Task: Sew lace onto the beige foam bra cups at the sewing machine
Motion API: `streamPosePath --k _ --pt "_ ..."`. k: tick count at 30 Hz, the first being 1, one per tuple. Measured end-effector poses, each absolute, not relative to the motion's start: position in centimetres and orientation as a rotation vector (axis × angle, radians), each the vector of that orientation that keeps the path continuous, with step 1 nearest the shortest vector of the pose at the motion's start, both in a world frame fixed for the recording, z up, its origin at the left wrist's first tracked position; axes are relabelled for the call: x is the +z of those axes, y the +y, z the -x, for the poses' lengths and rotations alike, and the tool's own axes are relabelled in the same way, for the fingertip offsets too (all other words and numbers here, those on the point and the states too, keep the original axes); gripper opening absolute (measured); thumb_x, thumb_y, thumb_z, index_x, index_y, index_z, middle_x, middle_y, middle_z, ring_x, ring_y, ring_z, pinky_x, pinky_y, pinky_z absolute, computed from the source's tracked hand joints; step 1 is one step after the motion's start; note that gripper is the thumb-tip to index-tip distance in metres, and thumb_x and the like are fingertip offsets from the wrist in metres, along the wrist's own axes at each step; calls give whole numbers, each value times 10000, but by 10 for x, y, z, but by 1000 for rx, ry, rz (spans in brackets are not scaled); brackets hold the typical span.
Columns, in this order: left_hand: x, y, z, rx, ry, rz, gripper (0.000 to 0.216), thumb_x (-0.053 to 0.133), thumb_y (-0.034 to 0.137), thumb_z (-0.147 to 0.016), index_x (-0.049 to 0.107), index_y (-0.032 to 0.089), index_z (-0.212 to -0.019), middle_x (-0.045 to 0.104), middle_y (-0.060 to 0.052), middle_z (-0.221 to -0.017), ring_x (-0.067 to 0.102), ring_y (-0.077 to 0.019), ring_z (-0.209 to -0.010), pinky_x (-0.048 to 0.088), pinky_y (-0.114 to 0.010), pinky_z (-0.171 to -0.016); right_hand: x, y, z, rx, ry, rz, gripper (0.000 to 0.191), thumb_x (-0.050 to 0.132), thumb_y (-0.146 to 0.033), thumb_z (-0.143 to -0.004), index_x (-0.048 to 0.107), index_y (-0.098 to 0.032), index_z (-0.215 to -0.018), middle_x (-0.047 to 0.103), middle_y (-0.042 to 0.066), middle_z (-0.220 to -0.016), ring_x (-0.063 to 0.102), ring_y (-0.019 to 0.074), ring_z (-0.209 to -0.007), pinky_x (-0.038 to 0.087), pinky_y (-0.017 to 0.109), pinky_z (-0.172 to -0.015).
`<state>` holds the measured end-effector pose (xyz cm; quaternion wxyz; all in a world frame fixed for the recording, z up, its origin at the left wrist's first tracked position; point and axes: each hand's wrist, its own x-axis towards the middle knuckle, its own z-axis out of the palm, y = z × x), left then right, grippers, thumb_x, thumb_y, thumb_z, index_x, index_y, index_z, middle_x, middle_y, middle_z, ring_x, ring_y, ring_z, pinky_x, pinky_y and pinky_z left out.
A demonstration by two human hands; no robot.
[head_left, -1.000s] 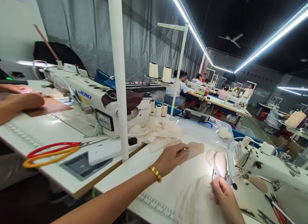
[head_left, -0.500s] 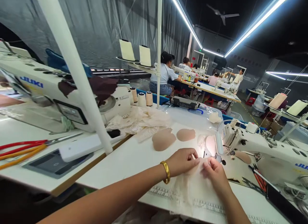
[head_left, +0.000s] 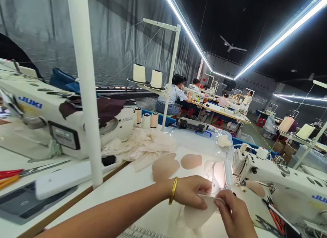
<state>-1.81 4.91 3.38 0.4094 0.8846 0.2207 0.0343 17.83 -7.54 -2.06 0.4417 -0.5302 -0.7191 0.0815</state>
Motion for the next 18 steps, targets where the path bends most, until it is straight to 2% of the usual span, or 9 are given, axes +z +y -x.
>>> streamPosePath --k 3,5,7,9,12,13,15,18 --pt "31 48 20 424 635 -2588 189 682 244 -791 499 206 -814 526 55 -701 480 -122 -639 329 -231 -553 -18 -71 -178 -155 -1764 1274 162 488 -281 -1023 646 -246 -1028 716 48 -879 674 188 -767 494 258 -686" --pt "21 49 22 629 623 -2855 137 615 164 -857 497 202 -798 544 34 -697 480 -135 -642 347 -259 -587 -23 -64 -177 -297 -1814 1233 195 458 -188 -1009 638 -254 -1047 721 75 -966 681 205 -844 517 285 -732" --pt "5 49 26 722 567 -3100 138 574 119 -896 521 202 -798 591 3 -743 520 -161 -690 373 -289 -629 -35 -56 -179 -400 -1899 1236 253 425 -121 -986 635 -261 -995 719 69 -967 678 209 -855 523 294 -737" --pt "-11 47 30 630 482 -3249 109 653 222 -893 558 209 -840 640 -15 -818 564 -190 -732 387 -317 -629 -52 -47 -186 -497 -1987 1259 287 397 -99 -977 629 -259 -921 706 46 -875 661 198 -761 500 276 -649" --pt "-25 42 28 479 335 -3284 307 777 442 -805 569 217 -832 660 -7 -817 585 -203 -709 388 -344 -595 -78 -37 -203 -600 -2135 1155 315 361 -115 -1007 625 -243 -893 690 31 -809 622 184 -655 450 269 -564" --pt "-26 41 24 497 274 -3288 296 768 430 -819 562 217 -813 661 -4 -807 583 -197 -702 391 -346 -599 -83 -35 -209 -597 -2187 1111 314 358 -125 -1017 626 -239 -898 692 32 -814 622 184 -654 448 271 -566" --pt "-25 41 13 596 154 -3316 188 721 275 -855 552 212 -801 661 -6 -806 577 -184 -716 409 -340 -640 -88 -32 -219 -533 -2265 1100 285 383 -143 -1026 625 -240 -912 689 26 -816 625 182 -662 449 267 -570" --pt "-26 49 -8 590 63 -3369 194 718 121 -748 549 205 -793 648 -2 -794 550 -175 -689 422 -337 -652 -85 -31 -228 -402 -2290 1160 214 441 -154 -1021 631 -251 -1011 703 26 -874 652 180 -730 477 248 -612"
